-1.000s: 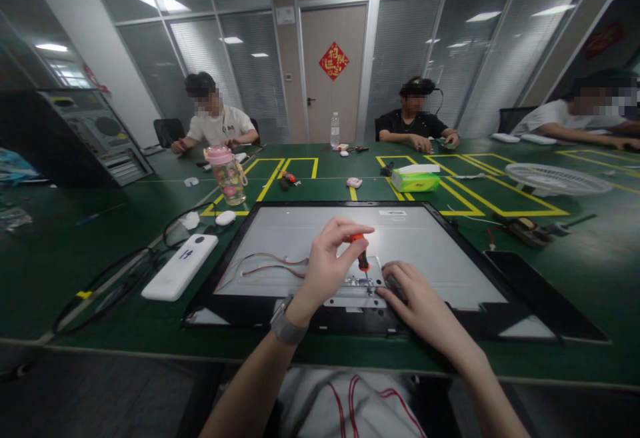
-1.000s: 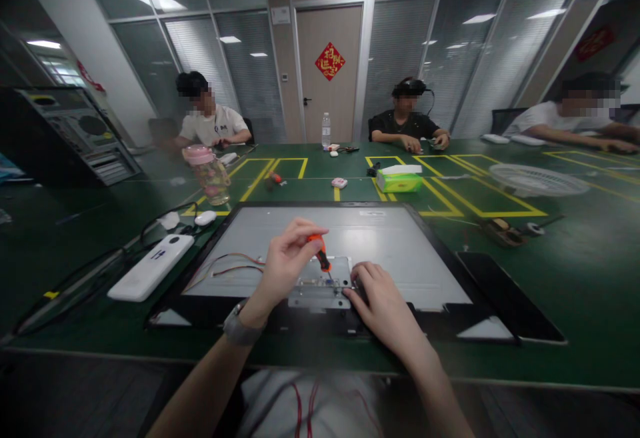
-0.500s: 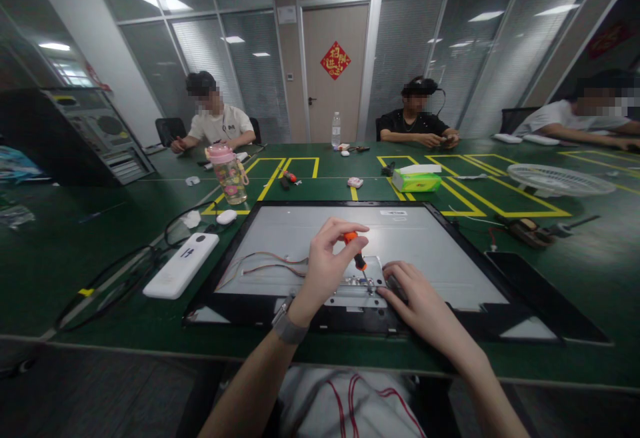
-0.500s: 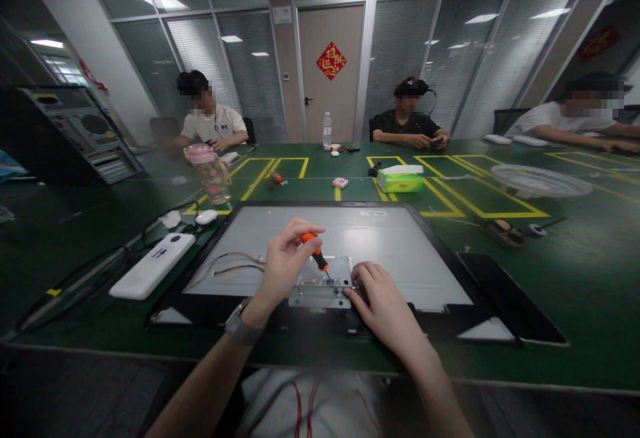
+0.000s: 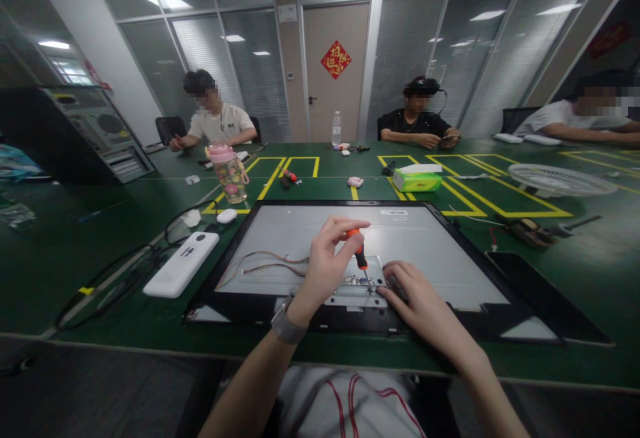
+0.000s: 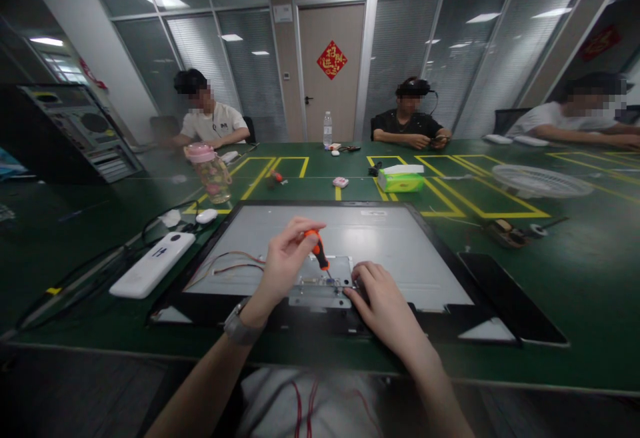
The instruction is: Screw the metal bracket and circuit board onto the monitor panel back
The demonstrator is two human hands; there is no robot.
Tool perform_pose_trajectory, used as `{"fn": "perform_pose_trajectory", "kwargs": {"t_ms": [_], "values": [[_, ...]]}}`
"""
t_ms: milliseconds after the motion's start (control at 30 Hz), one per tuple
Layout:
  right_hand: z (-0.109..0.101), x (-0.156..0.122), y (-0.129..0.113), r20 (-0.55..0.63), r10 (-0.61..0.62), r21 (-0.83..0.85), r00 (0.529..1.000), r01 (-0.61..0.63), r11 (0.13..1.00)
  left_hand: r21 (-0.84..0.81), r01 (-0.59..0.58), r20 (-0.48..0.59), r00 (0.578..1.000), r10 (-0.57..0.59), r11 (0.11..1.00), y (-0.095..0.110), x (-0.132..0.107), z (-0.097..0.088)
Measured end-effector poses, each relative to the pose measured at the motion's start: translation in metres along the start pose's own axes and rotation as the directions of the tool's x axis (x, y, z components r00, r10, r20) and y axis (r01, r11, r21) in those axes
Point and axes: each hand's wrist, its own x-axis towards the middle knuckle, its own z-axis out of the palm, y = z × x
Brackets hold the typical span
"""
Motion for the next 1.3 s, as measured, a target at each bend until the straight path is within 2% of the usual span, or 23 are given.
{"fn": "perform_pose_trajectory", "kwargs": {"t_ms": [200, 367, 433, 600, 667, 833, 900, 1033, 1200, 1300], "values": [[-0.0008, 0.0005, -0.0017, 0.000, -0.001, 0.003, 1.000, 0.001, 1.000, -0.120, 0.068, 0.112, 0.992, -0.055, 0.990, 0.0013, -0.0017, -0.0010], [-0.0012, 0.0002, -0.0026, 0.002, -0.005, 0.001, 1.000, 0.005, 1.000, -0.020, -0.015, 0.020, 1.000, 0.015, 1.000, -0.0012, -0.0009, 0.0009], [-0.0010, 0.0003, -0.0023, -0.004, -0.009, -0.004, 1.000, 0.009, 1.000, -0.005, -0.012, 0.002, 1.000, 0.012, 1.000, -0.0003, -0.0008, 0.0006], [-0.0006, 0.0001, -0.0012, -0.007, -0.014, -0.011, 1.000, 0.013, 1.000, -0.122, 0.074, 0.101, 0.993, -0.062, 0.990, 0.0023, -0.0025, -0.0001], [-0.0008, 0.0000, -0.0014, -0.004, -0.011, -0.011, 1.000, 0.010, 1.000, -0.135, 0.085, 0.106, 0.992, -0.071, 0.987, 0.0012, -0.0027, 0.0004], [-0.0012, 0.0003, -0.0021, 0.001, -0.005, -0.006, 1.000, 0.005, 1.000, 0.002, -0.021, 0.008, 1.000, 0.021, 1.000, -0.0025, -0.0016, 0.0013], [-0.0010, 0.0005, -0.0017, -0.007, -0.011, -0.006, 1.000, 0.011, 1.000, 0.036, -0.033, 0.031, 0.999, 0.031, 0.999, -0.0024, -0.0019, 0.0011], [-0.0004, 0.0004, -0.0011, -0.017, -0.017, -0.015, 1.000, 0.017, 1.000, -0.012, 0.004, 0.111, 0.994, -0.002, 1.000, -0.0019, -0.0032, 0.0008], [-0.0013, 0.0008, -0.0021, -0.002, -0.014, -0.005, 1.000, 0.014, 1.000, 0.058, -0.038, 0.044, 0.998, 0.035, 0.998, -0.0021, -0.0022, 0.0000], [-0.0013, 0.0011, -0.0021, 0.000, -0.006, -0.003, 1.000, 0.006, 1.000, 0.030, -0.021, 0.073, 0.997, 0.019, 0.999, -0.0007, -0.0018, -0.0002]]}}
